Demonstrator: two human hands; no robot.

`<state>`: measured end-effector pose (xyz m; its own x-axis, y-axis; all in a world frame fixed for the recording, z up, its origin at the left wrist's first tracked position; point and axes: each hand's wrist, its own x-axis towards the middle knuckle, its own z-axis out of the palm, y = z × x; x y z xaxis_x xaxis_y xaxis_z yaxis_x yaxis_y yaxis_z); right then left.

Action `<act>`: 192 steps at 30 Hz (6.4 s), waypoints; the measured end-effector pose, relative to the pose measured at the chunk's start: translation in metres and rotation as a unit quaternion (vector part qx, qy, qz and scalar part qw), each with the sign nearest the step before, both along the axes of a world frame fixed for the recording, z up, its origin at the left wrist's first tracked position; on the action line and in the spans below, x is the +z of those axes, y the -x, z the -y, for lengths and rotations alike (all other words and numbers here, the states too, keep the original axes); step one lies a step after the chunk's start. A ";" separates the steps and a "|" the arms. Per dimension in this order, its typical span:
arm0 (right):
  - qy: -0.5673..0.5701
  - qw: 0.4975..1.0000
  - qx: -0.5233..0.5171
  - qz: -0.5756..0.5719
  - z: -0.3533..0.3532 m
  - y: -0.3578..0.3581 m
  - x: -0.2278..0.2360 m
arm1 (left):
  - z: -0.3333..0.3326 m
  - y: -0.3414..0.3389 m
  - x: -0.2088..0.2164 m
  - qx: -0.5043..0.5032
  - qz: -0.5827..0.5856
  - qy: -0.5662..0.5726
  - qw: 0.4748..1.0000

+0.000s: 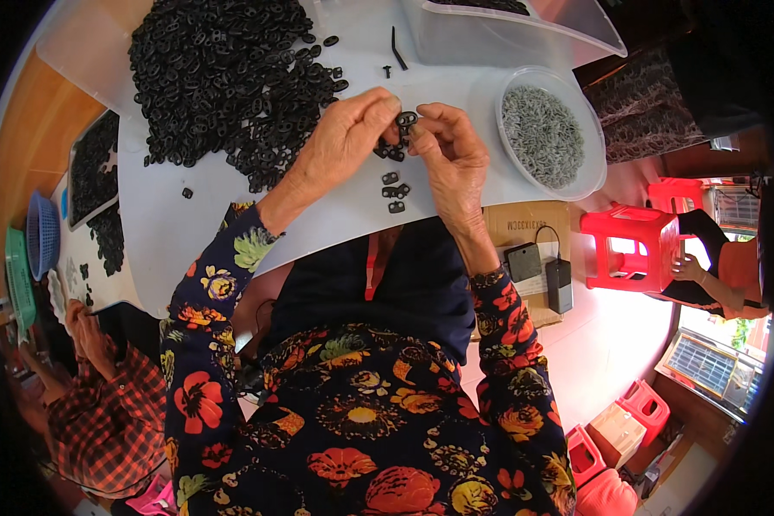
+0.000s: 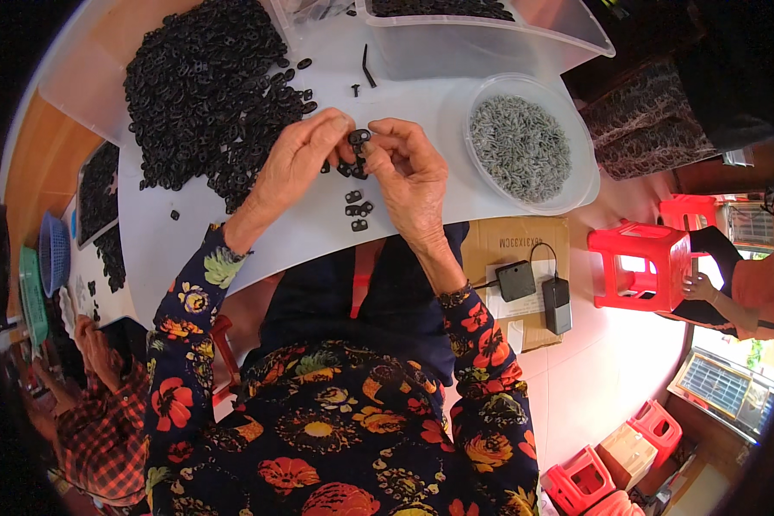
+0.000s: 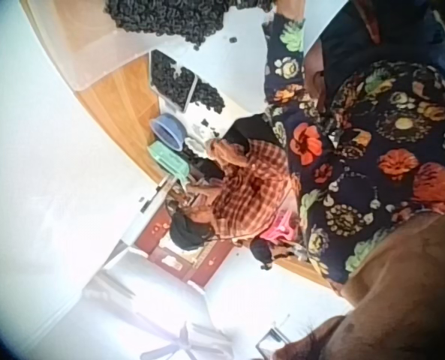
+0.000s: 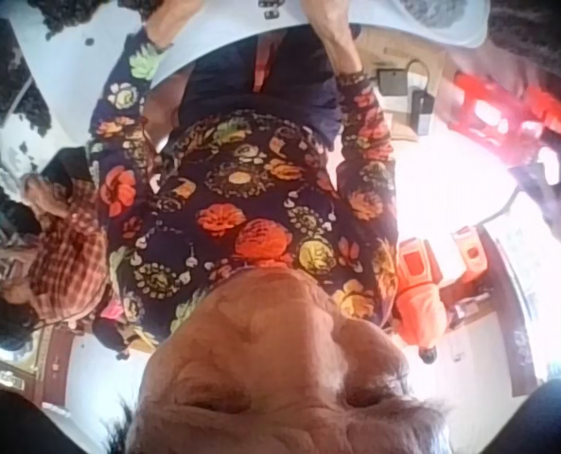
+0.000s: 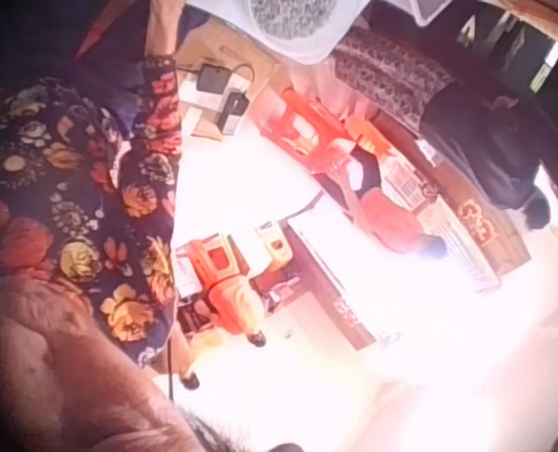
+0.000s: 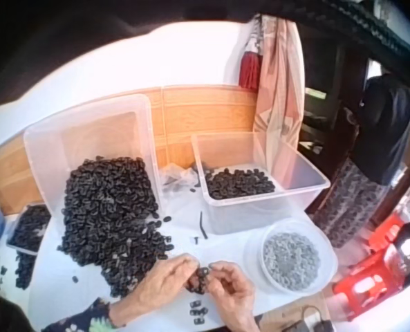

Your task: The person inserts metal pins into small black plastic clips by hand, working at a production table.

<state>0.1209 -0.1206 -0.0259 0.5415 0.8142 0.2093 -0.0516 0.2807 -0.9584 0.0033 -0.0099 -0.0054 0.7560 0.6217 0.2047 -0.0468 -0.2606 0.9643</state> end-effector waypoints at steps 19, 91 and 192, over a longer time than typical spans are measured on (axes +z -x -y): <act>0.007 0.992 0.007 0.123 -0.006 0.007 -0.004 | 0.005 0.007 -0.010 -0.030 -0.051 -0.013 0.998; -0.007 0.902 -0.020 0.431 -0.056 -0.039 0.076 | -0.027 0.037 -0.005 0.075 0.131 0.128 0.980; 0.223 0.700 0.112 0.669 -0.046 -0.047 0.039 | -0.028 -0.006 -0.013 0.021 -0.094 -0.097 0.991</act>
